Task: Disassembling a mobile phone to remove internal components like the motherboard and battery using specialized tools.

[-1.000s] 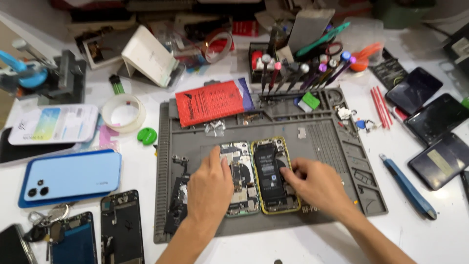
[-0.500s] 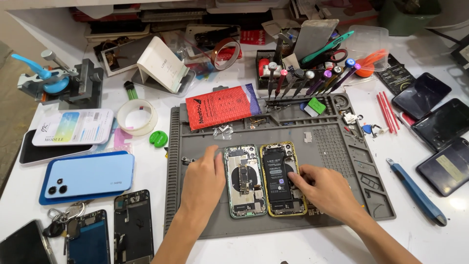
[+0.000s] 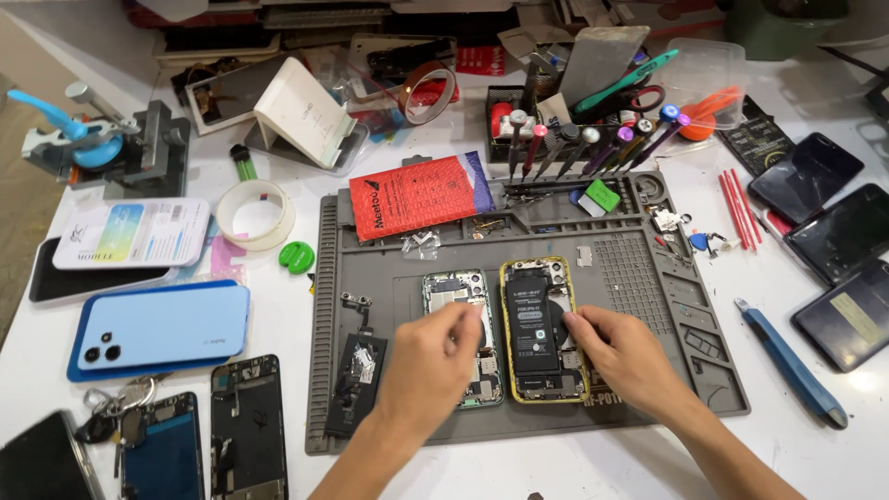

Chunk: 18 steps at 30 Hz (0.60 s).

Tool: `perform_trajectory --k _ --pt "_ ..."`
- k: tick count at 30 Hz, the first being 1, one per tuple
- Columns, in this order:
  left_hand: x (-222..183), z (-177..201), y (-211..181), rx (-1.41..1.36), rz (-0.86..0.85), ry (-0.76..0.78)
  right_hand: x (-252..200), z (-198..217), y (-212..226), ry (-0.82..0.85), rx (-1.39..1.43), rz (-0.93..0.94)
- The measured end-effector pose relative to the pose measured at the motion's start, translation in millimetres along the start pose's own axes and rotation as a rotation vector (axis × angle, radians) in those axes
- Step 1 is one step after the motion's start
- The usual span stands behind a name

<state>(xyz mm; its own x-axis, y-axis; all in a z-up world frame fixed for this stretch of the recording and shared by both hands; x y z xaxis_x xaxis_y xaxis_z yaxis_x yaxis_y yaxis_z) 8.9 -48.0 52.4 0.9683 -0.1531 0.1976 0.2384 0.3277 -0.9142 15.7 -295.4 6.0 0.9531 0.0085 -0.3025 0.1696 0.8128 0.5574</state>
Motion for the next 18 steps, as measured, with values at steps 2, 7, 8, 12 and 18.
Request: perform_trajectory --k 2,7,8,12,18 --pt "-5.2 -13.1 -2.9 0.022 -0.021 -0.030 0.5 -0.4 -2.0 -0.005 0.092 0.020" --pt "-14.2 -28.3 -23.0 0.017 0.119 0.099 -7.2 -2.3 -1.9 0.003 0.324 0.080" --pt "-15.2 -29.0 -22.8 0.041 0.090 0.065 -10.2 -3.2 0.3 0.013 0.367 0.112" --pt "-18.2 -26.9 -23.1 0.136 0.005 -0.029 -19.9 -11.7 9.2 0.137 0.612 0.125" --pt "-20.7 -27.1 -38.7 0.297 -0.060 0.057 -18.3 -27.0 -2.0 0.145 0.703 0.208"
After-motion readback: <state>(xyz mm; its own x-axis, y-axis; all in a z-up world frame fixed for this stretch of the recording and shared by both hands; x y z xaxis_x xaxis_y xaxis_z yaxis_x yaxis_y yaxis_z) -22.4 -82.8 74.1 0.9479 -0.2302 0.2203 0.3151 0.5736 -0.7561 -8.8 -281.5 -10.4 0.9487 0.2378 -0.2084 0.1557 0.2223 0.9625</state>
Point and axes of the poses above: each hand's wrist, its own x-axis towards the middle knuckle, its own z-axis out of the back of the hand, y = z × x, the point moved 4 cm from there along x, towards the middle knuckle, and after that the axes turned 7 degrees about -x, right-handed, at the moved point
